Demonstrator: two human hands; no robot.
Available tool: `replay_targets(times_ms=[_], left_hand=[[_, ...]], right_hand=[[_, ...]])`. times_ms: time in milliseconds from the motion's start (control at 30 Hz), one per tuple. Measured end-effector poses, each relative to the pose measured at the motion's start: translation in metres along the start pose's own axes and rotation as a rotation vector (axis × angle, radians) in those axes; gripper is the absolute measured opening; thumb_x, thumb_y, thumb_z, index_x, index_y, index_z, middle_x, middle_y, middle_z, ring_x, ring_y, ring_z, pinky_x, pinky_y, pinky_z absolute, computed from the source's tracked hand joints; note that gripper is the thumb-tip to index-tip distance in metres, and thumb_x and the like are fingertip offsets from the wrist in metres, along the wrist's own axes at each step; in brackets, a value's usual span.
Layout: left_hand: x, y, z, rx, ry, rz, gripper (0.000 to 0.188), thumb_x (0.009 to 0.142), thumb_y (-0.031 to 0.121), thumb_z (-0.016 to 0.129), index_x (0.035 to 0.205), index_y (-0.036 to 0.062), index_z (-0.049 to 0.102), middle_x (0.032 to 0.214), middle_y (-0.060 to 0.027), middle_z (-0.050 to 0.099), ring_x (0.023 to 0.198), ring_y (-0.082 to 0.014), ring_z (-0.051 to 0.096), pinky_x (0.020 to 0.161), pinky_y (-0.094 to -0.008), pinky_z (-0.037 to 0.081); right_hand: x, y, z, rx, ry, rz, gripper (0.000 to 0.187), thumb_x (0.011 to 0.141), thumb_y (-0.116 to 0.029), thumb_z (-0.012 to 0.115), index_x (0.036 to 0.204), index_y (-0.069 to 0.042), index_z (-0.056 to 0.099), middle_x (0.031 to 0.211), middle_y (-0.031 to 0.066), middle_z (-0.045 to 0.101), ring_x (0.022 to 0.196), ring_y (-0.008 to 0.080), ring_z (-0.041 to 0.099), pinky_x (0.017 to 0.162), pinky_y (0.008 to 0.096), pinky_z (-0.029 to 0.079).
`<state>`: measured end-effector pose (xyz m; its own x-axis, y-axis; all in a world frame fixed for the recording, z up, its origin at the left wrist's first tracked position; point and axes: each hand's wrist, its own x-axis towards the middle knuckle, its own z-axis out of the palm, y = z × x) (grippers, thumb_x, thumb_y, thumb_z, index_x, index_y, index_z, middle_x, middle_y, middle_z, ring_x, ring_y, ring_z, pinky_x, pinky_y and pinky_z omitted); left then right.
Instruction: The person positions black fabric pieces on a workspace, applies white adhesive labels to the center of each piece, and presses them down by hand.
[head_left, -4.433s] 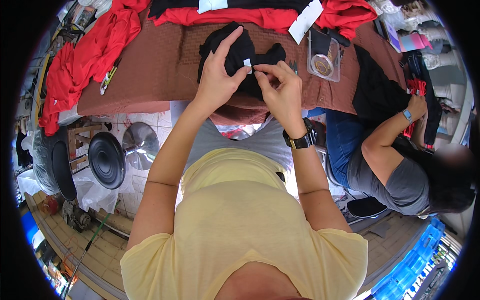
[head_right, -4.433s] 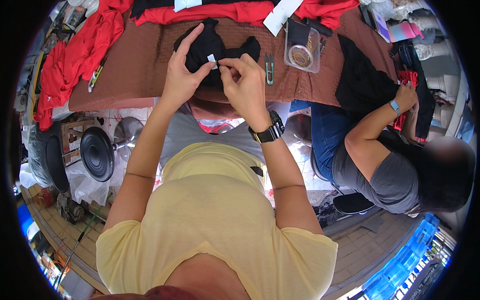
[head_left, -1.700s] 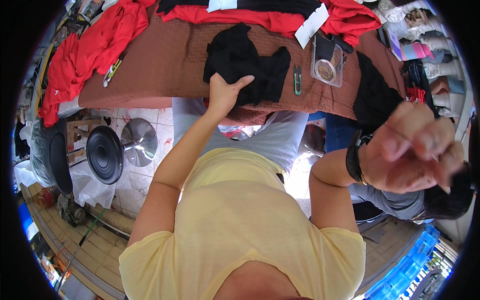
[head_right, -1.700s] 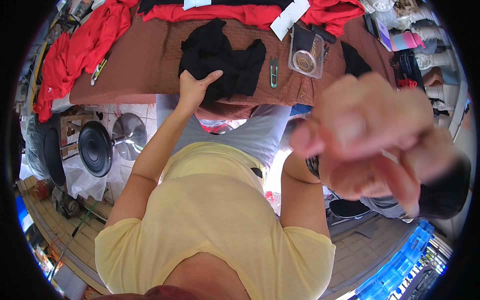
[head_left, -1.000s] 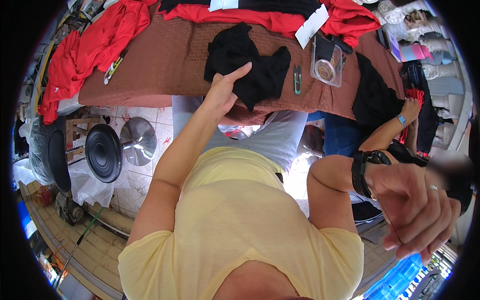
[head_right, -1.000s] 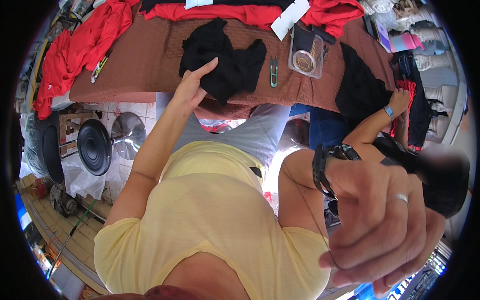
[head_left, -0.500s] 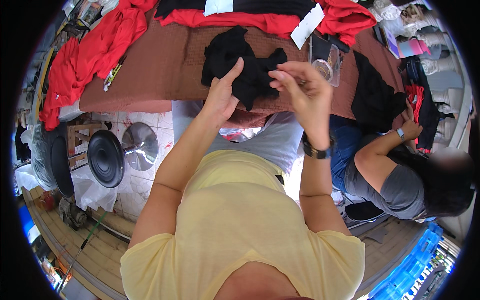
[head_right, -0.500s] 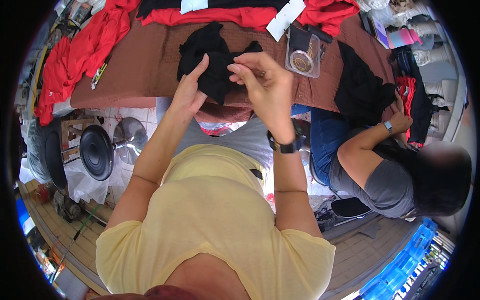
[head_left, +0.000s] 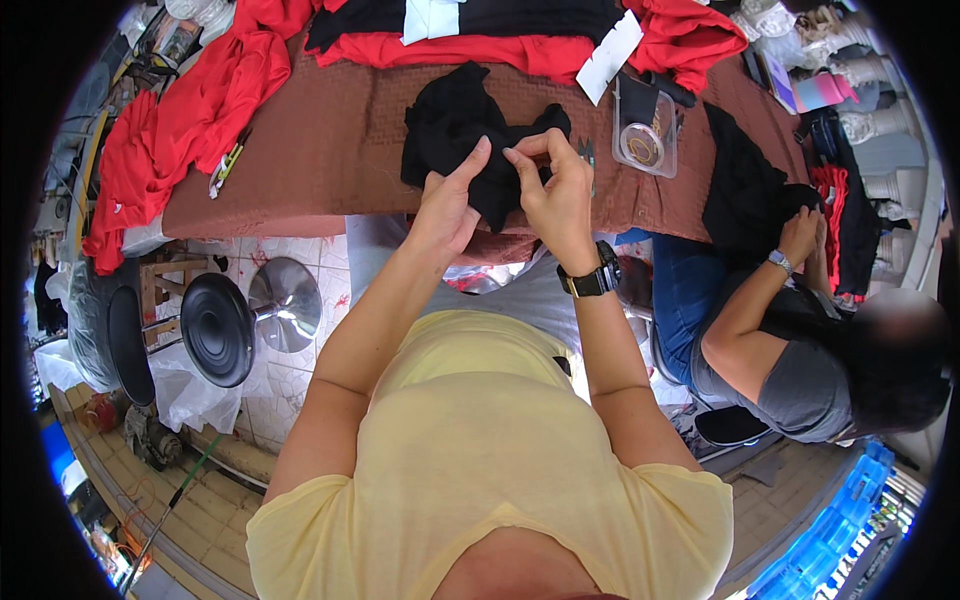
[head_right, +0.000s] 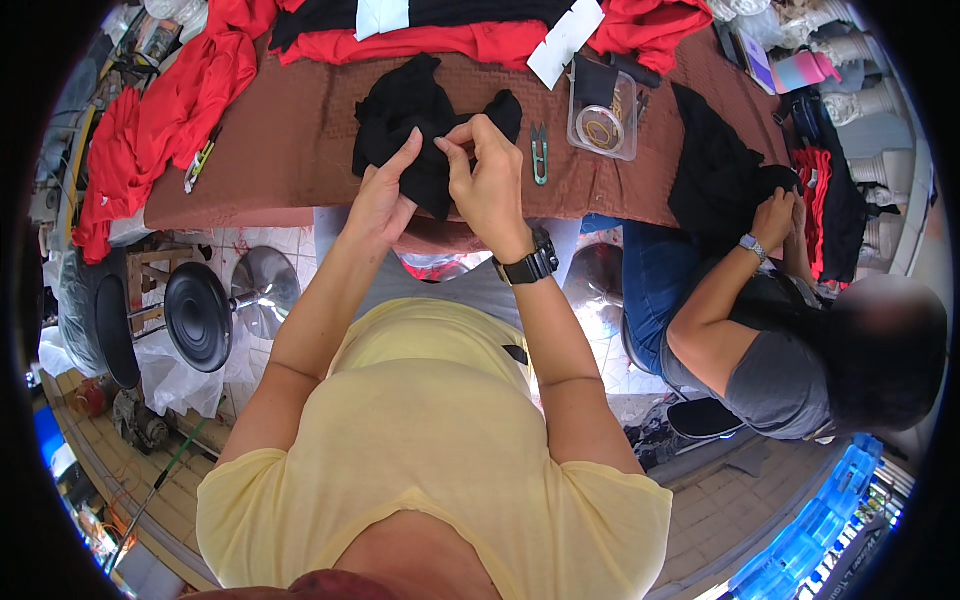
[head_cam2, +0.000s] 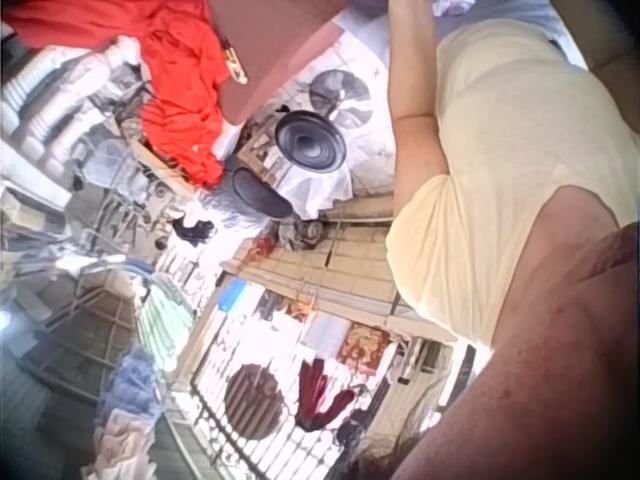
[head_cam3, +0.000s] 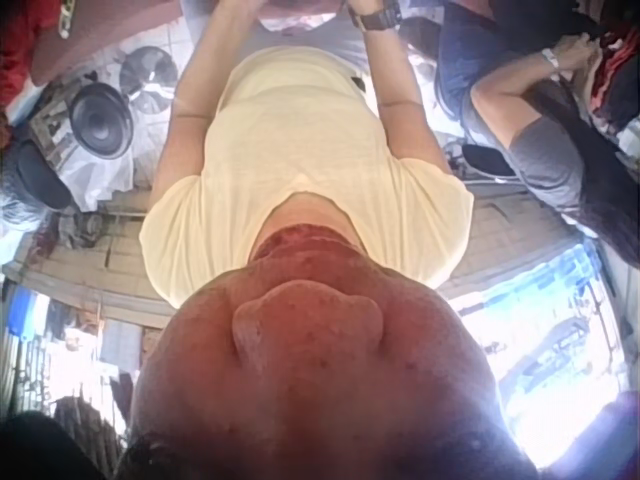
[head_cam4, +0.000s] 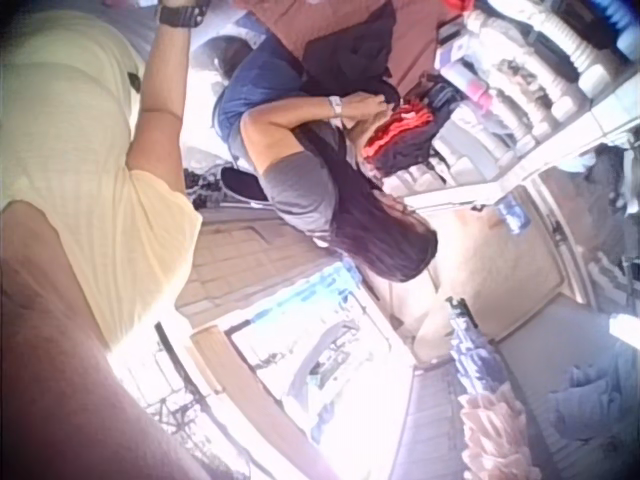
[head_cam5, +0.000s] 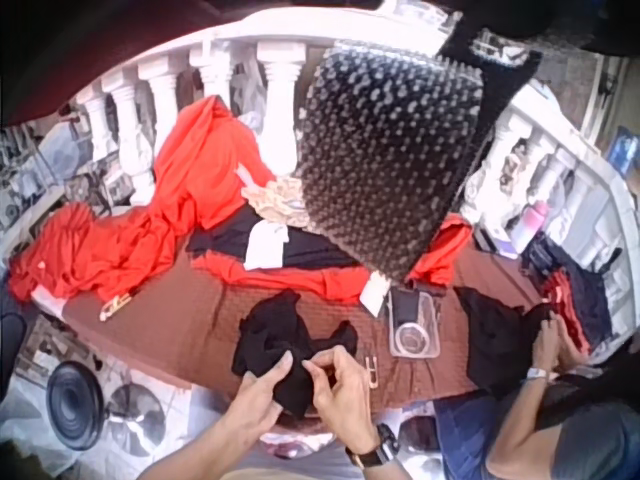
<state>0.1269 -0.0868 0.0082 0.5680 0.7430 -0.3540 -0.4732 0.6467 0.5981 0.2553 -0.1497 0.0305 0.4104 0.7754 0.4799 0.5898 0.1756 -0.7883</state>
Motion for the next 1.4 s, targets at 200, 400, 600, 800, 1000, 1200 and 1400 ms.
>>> replay_targets(times_ms=[200, 400, 600, 800, 1000, 1200, 1400], left_hand=[[0.002, 0.003, 0.001, -0.037, 0.014, 0.015, 0.044, 0.098, 0.021, 0.074, 0.134, 0.0006, 0.059, 0.127, -0.0114, 0.068, 0.116, -0.02, 0.068, 0.1, -0.0368, 0.058], [0.022, -0.005, -0.008, 0.065, 0.083, 0.157, 0.044, 0.095, 0.017, 0.077, 0.131, -0.0038, 0.061, 0.123, -0.0128, 0.07, 0.111, -0.0223, 0.071, 0.095, -0.0366, 0.06], [0.045, -0.01, -0.015, 0.024, 0.249, 0.119, 0.038, 0.087, 0.009, 0.085, 0.118, -0.0036, 0.066, 0.116, -0.0106, 0.07, 0.103, -0.0194, 0.07, 0.088, -0.0356, 0.06], [0.048, -0.008, -0.012, 0.078, 0.24, 0.08, 0.049, 0.088, 0.015, 0.085, 0.127, -0.0044, 0.063, 0.12, -0.014, 0.071, 0.108, -0.0232, 0.072, 0.089, -0.0393, 0.062], [0.034, -0.005, 0.003, -0.044, 0.105, 0.162, 0.043, 0.096, 0.016, 0.077, 0.131, -0.0019, 0.061, 0.125, -0.0127, 0.069, 0.111, -0.0235, 0.07, 0.097, -0.0389, 0.06], [0.005, 0.007, 0.017, -0.105, -0.047, 0.104, 0.023, 0.101, 0.019, 0.07, 0.116, 0.0008, 0.069, 0.113, -0.0098, 0.073, 0.102, -0.0187, 0.073, 0.088, -0.0334, 0.061], [-0.004, 0.01, 0.022, 0.042, -0.005, 0.13, 0.035, 0.106, 0.023, 0.063, 0.134, 0.0014, 0.06, 0.126, -0.01, 0.068, 0.115, -0.0192, 0.068, 0.1, -0.0352, 0.056]], right_hand=[[0.004, -0.005, -0.008, 0.034, 0.005, -0.039, 0.01, 0.09, 0.0, 0.075, 0.091, 0.001, 0.065, 0.081, 0.0099, 0.07, 0.068, 0.0148, 0.066, 0.06, 0.0284, 0.05], [0.017, -0.08, -0.072, 0.532, 0.171, -0.132, 0.014, 0.097, 0.0, 0.07, 0.102, -0.001, 0.057, 0.083, 0.015, 0.074, 0.057, 0.0094, 0.061, 0.049, 0.0223, 0.047], [0.019, -0.14, -0.15, 0.743, -0.111, -0.527, 0.027, 0.095, -0.022, 0.078, 0.108, -0.01, 0.057, 0.078, -0.0017, 0.062, 0.057, 0.0081, 0.052, 0.054, 0.0226, 0.037], [0.009, -0.148, -0.155, 0.913, -0.224, -0.596, 0.035, 0.091, -0.03, 0.083, 0.107, -0.009, 0.06, 0.073, -0.0025, 0.067, 0.057, 0.007, 0.056, 0.059, 0.0198, 0.041], [0.004, -0.144, -0.142, 0.777, -0.121, -0.341, 0.023, 0.092, -0.01, 0.079, 0.103, 0.001, 0.062, 0.08, 0.0141, 0.073, 0.06, 0.0182, 0.067, 0.056, 0.0274, 0.05], [0.006, -0.057, -0.044, 0.492, -0.027, 0.246, 0.011, 0.094, 0.001, 0.07, 0.105, 0.005, 0.069, 0.093, 0.0129, 0.074, 0.074, 0.0162, 0.071, 0.068, 0.0244, 0.056], [0.013, -0.027, -0.022, -0.024, 0.007, -0.085, 0.011, 0.09, 0.004, 0.071, 0.1, 0.0, 0.073, 0.086, 0.0091, 0.059, 0.068, 0.0187, 0.059, 0.059, 0.0324, 0.046]])
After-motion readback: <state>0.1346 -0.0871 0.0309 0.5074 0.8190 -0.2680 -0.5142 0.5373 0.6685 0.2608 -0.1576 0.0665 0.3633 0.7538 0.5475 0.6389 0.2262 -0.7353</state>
